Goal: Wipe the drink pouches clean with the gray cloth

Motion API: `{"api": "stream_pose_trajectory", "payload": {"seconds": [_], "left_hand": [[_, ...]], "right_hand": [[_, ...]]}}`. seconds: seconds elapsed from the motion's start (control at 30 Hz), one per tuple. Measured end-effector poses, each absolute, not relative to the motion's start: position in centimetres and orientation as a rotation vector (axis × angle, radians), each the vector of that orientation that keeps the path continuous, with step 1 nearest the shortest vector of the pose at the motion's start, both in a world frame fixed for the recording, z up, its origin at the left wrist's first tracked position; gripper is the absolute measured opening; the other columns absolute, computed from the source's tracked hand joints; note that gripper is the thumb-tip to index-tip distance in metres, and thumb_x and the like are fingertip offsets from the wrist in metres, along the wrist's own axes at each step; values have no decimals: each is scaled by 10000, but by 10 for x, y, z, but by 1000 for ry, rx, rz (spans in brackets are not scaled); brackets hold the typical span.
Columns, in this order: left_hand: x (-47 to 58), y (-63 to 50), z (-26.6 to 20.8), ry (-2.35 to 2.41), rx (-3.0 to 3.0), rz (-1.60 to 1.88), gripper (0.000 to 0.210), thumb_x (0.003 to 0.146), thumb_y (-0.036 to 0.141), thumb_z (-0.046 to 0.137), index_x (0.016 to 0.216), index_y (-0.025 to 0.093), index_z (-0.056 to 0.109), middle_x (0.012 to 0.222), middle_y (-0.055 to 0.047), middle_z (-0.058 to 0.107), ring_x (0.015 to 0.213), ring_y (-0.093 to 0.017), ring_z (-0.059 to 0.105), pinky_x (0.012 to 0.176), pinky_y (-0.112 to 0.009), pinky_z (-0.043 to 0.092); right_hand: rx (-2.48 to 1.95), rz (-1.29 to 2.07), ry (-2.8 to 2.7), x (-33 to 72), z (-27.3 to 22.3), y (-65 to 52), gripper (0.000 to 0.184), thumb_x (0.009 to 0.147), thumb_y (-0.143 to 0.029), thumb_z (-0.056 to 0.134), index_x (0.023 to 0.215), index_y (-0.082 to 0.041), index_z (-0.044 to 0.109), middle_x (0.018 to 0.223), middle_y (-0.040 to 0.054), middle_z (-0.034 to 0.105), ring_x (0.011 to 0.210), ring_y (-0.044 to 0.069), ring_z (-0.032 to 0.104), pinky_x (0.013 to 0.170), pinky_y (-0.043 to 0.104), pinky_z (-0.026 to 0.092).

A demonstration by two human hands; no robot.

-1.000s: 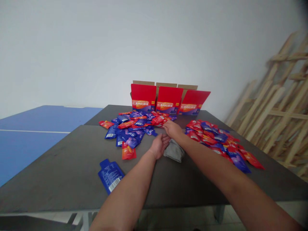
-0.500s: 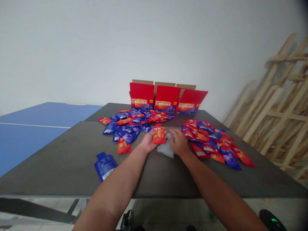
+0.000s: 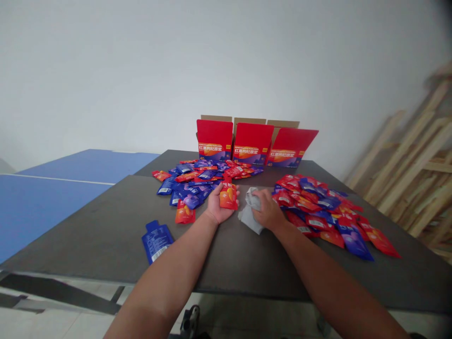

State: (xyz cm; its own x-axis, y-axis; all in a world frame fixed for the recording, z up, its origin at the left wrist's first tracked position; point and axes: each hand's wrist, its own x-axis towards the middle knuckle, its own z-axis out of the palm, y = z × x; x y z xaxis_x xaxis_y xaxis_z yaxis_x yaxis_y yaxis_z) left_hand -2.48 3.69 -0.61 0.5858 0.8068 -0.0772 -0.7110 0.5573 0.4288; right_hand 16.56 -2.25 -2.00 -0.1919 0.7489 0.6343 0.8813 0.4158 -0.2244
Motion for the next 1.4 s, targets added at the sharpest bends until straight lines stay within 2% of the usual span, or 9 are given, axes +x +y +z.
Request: {"api": "stream_pose_trajectory", "payload": {"seconds": [0.17,0.27,0.33,0.63,0.77,0.9,1.07,1.2,1.4], "left_hand": [[-25,35,-5,228,407,779,452,895,417,466,1146,69,608,903,-143,681,816,-225,665,750,-349,521],[-22,33,-5,234,435,782,416,903,358,463,1211,106,584,1005,-137,682,921,-241,662,854,-389,499],[-20,32,-6,249,450,782,406,906,332,463,1240,127,569,1062,-133,676,968,-243,655,889,-395,486],[-15,24,-7,284,505,615,325,906,289,483,1115,79,617,963,-142,698,890,-230,678,862,-350,503],[-15,19,-6,290,568,613,244,849,140,527,1071,108,622,966,-118,697,904,-211,676,888,-328,491],[-15,17,-7,237,679,630,545,660,-65,469,1136,165,601,1041,-80,680,953,-193,661,911,-331,485],[-17,19,-12,323,712,578,675,583,-49,454,1198,204,571,1054,-69,672,916,-197,662,830,-356,519],[-20,22,-13,292,715,536,731,575,-32,457,1260,208,536,1122,-89,657,1003,-237,649,810,-363,520],[-22,26,-8,224,596,627,682,623,37,478,1286,191,519,1174,-111,639,1039,-280,637,824,-397,510]], "right_hand": [[-1166,-340,-2166,150,-14,-34,378,798,-440,646,1094,-207,614,1103,104,573,895,216,593,747,331,514],[-911,-358,-2305,146,-13,-32,191,880,-318,575,1020,-224,665,1113,70,638,931,191,596,807,332,490],[-795,-338,-2368,146,-13,-30,192,883,-242,566,1043,-230,671,1096,50,670,956,187,589,850,345,472],[-1162,-318,-2195,155,-14,-24,264,897,-211,523,1084,-278,697,1077,38,690,966,212,555,870,372,452],[-1300,-327,-2108,160,-15,-19,286,894,-199,508,1110,-251,687,1081,54,680,976,223,553,884,383,441],[-1370,-370,-2049,161,-15,-19,274,881,-191,517,1091,-228,689,1067,58,675,970,231,542,883,380,436],[-1461,-410,-1955,162,-16,-18,254,886,-207,509,1068,-205,686,1057,78,662,972,240,543,880,372,437],[-1535,-415,-1814,170,-16,-13,254,886,-216,500,1063,-187,680,1028,96,649,966,238,559,876,360,449],[-1405,-396,-1797,169,-11,-21,271,897,-241,487,1084,-182,674,1012,106,624,975,226,573,889,357,466]]}}
